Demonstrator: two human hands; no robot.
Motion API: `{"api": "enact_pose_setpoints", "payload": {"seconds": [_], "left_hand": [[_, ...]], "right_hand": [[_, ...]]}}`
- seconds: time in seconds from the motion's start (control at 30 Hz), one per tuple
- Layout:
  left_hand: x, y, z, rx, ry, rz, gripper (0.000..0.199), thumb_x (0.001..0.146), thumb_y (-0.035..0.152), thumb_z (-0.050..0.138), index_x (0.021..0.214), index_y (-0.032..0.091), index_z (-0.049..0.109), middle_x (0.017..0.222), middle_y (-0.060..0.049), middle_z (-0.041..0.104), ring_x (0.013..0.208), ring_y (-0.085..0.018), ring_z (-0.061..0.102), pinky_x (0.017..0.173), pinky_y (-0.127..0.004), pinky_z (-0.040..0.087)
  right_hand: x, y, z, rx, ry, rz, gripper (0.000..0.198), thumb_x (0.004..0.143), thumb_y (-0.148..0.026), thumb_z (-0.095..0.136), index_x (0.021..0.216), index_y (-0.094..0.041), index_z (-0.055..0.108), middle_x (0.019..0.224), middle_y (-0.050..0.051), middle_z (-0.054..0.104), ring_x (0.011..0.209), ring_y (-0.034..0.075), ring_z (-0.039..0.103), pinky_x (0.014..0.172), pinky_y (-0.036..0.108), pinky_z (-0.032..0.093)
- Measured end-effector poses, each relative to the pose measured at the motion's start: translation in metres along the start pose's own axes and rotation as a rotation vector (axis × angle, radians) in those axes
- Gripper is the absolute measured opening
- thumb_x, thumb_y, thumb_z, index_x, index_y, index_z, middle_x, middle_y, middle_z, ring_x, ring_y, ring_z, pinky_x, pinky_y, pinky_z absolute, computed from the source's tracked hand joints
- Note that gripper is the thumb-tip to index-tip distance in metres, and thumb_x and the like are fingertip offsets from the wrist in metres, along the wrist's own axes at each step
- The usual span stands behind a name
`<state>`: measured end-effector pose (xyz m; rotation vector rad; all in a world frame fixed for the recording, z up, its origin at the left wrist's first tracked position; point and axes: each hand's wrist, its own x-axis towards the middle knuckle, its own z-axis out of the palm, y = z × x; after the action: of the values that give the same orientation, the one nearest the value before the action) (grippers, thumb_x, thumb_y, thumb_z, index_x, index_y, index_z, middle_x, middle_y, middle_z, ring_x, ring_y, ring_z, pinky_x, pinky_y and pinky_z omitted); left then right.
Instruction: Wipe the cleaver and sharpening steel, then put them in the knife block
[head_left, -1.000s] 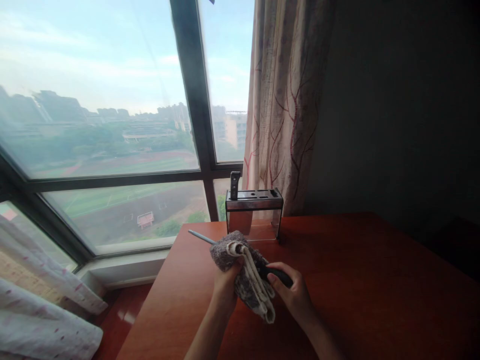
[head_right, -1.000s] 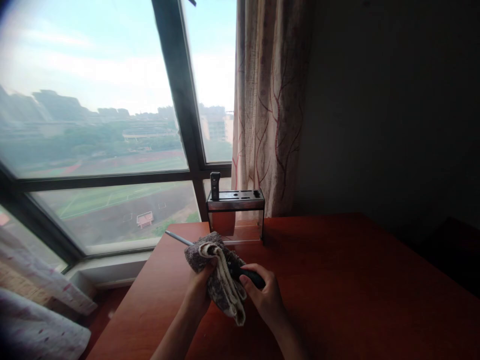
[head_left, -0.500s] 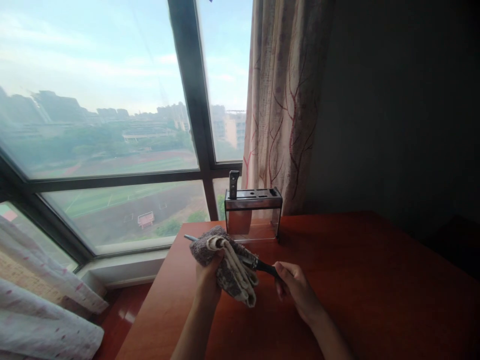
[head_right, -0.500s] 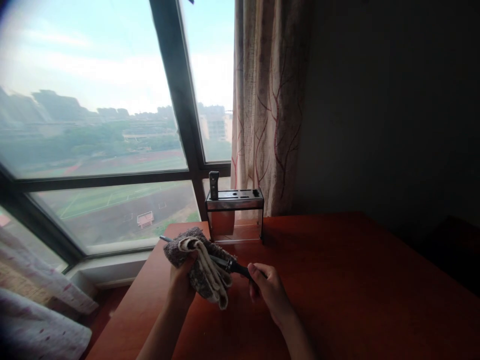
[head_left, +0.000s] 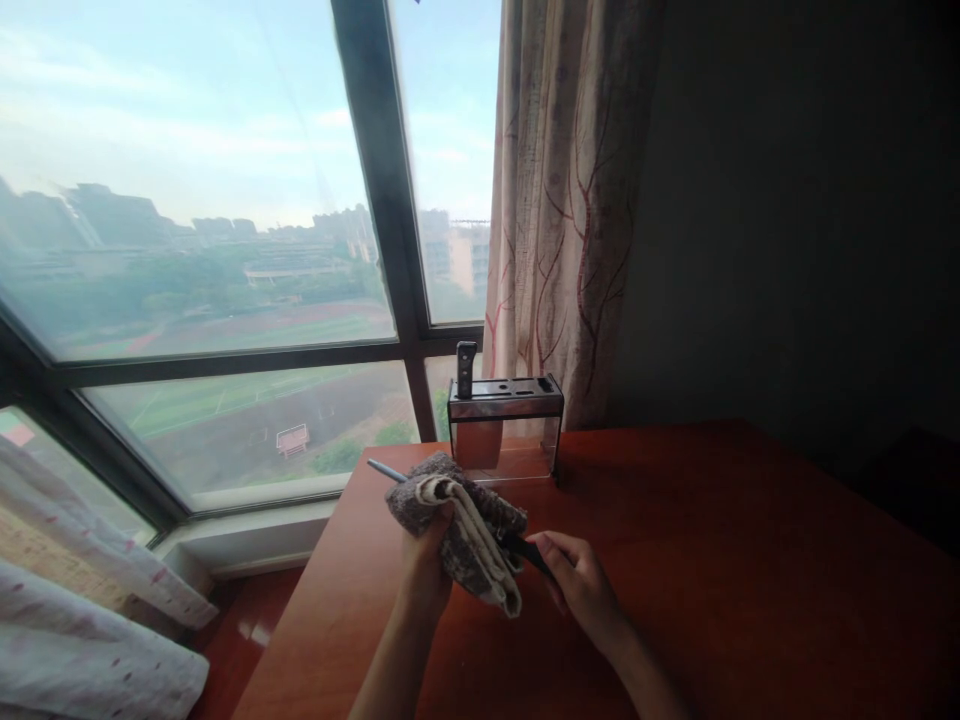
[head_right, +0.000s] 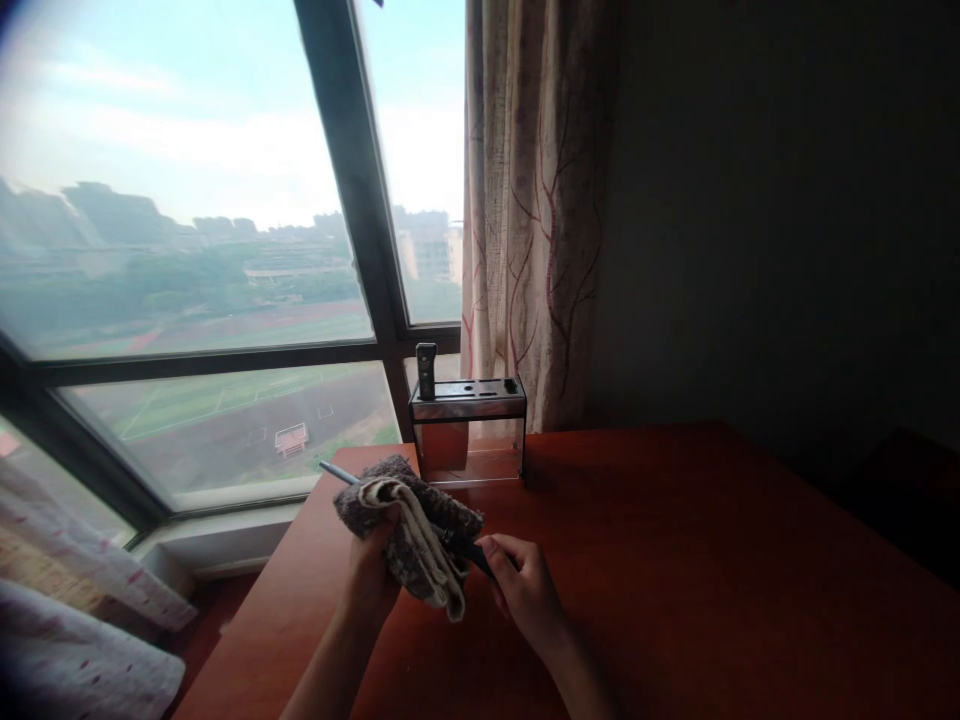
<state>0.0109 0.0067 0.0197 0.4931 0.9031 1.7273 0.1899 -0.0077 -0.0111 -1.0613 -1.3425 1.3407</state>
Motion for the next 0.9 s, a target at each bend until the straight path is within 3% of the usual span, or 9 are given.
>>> {"api": "enact_pose_setpoints", "payload": {"seconds": [0.17,0.33,0.47,0.57,0.73,0.9], "left_hand": [[-0.011,-0.013,0.014,0.153,-0.002,0.002,0.045,0.047,0.029,0.085,0.086,0.014,0.068,0.079,-0.007,0.072,0.07,-0.024,0.068,0.066,-0.034,0.055],[-0.004,-0.007,0.01,0.241,0.093,0.12,0.05,0.046,0.03,0.085,0.09,0.013,0.069,0.079,-0.007,0.073,0.07,-0.024,0.067,0.062,-0.03,0.054],[0.005,-0.002,0.001,0.224,0.1,0.148,0.053,0.047,0.03,0.085,0.094,0.013,0.068,0.08,-0.007,0.072,0.069,-0.024,0.068,0.061,-0.029,0.055],[0.012,0.004,-0.008,0.19,0.063,0.146,0.053,0.051,0.03,0.084,0.098,0.014,0.066,0.081,-0.005,0.072,0.07,-0.022,0.068,0.063,-0.028,0.055],[0.018,0.02,-0.015,0.109,0.098,0.189,0.048,0.054,0.028,0.083,0.097,0.016,0.067,0.08,-0.002,0.072,0.07,-0.02,0.069,0.067,-0.029,0.056],[0.022,0.032,-0.017,0.039,0.232,0.225,0.042,0.054,0.028,0.084,0.091,0.015,0.069,0.08,-0.002,0.072,0.066,-0.018,0.068,0.062,-0.029,0.056]], "right_hand": [[0.0,0.008,0.003,0.061,0.003,0.07,0.057,0.08,-0.068,0.047,0.071,-0.014,0.062,0.042,-0.007,0.038,0.03,0.004,0.028,0.03,0.018,0.019],[-0.001,0.01,0.002,0.099,-0.141,0.096,0.057,0.071,-0.063,0.064,0.097,-0.013,0.06,0.044,-0.008,0.045,0.03,0.004,0.029,0.03,0.017,0.02],[-0.002,0.002,-0.001,0.089,-0.252,0.073,0.046,0.078,-0.061,0.057,0.08,-0.015,0.059,0.039,-0.01,0.039,0.029,0.004,0.027,0.031,0.017,0.021],[-0.003,-0.004,-0.006,0.08,-0.294,0.075,0.05,0.082,-0.064,0.048,0.068,-0.016,0.055,0.036,-0.01,0.038,0.029,0.005,0.028,0.032,0.017,0.023],[-0.002,-0.008,-0.012,0.067,-0.254,0.06,0.055,0.084,-0.064,0.043,0.07,-0.014,0.06,0.041,-0.006,0.047,0.033,0.007,0.04,0.039,0.018,0.03],[-0.001,-0.012,-0.021,0.045,-0.228,0.046,0.053,0.086,-0.061,0.043,0.071,-0.014,0.062,0.04,-0.006,0.046,0.034,0.008,0.041,0.04,0.019,0.03]]}}
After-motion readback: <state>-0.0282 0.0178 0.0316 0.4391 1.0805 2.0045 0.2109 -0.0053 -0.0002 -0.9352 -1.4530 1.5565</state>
